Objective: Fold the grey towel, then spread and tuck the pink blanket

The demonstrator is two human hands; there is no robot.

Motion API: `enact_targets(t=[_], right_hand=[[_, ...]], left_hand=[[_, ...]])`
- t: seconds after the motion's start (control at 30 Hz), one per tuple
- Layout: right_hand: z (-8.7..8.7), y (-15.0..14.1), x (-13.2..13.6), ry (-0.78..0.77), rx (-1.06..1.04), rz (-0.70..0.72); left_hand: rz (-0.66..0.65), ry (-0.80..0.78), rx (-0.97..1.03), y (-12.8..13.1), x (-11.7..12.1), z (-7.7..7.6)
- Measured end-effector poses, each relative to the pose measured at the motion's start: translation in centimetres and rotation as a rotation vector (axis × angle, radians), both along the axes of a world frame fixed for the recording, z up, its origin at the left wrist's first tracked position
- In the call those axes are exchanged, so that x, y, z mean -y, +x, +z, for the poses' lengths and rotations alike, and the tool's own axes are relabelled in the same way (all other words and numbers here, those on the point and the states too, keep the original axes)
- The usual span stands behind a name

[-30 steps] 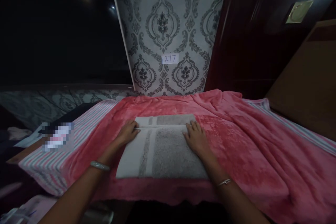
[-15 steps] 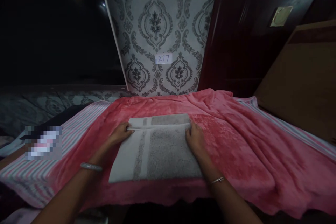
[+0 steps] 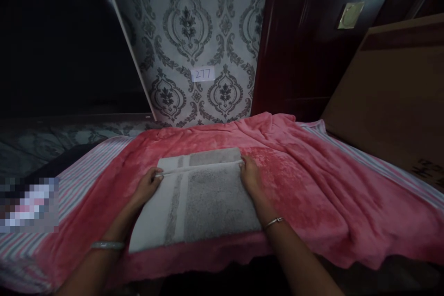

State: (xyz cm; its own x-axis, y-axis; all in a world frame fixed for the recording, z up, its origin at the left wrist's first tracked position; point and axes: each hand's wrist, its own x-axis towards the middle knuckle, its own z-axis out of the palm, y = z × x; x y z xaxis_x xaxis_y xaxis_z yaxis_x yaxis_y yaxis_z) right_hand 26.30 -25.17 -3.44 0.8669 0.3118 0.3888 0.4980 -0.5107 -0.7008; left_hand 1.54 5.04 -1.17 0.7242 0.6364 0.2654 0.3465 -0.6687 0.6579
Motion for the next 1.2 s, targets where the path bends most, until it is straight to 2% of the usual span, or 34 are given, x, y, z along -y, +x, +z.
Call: enact_targets(t=[0.1, 0.2, 0.27, 0.33, 0.4, 0.5, 0.57, 0.63, 0.73, 0.87, 0.93, 1.07, 1.2], right_hand=[[-0.2, -0.2, 0.1, -0.01, 0.001, 0.005], [0.5, -0.3, 0.4, -0.062, 0.005, 0.005], [1.6, -0.6, 0.5, -0.156, 0.018, 0.003], [3.0, -1.3, 0.3, -0.267, 0.072, 0.01], [4.4, -2.7, -0.4, -0.346, 0.166, 0.062], [5.3, -5.6, -2.1, -0.452, 0.232, 0.225], [4.9, -7.3, -2.9, -0.55, 0.196, 0.322], [4.1, -8.3, -3.3, -0.622, 0.153, 0.363], [3.3, -8.6, -3.1, -0.648, 0.135, 0.369], [3.3, -8.0, -2.6, -0.647, 0.144, 0.364], [3.3, -7.6, -2.1, -0.661, 0.136, 0.332], [3.0, -6.5, -0.5, -0.71, 0.124, 0.281], [2.7, -5.6, 1.7, -0.738, 0.036, 0.247]], left_hand=[[-0.006, 0.009, -0.071, -0.1, 0.0, 0.6], [-0.004, 0.049, -0.162, -0.2, 0.1, 2.5], [0.036, 0.1, -0.193, 0.1, 0.7, 3.9], [0.033, 0.184, -0.196, 1.0, 2.3, 5.1], [-0.076, 0.286, -0.201, 2.4, 4.9, 5.6], [-0.323, 0.359, -0.279, 4.6, 9.9, 4.8], [-0.385, 0.379, -0.356, 5.4, 12.5, 3.6], [-0.397, 0.415, -0.42, 5.6, 14.0, 2.5], [-0.391, 0.465, -0.468, 5.3, 14.3, 1.8], [-0.378, 0.474, -0.473, 5.0, 14.0, 2.4], [-0.332, 0.466, -0.475, 4.9, 14.1, 2.7], [-0.218, 0.458, -0.506, 4.2, 13.8, 3.2], [-0.224, 0.439, -0.568, 2.4, 12.2, 3.2]])
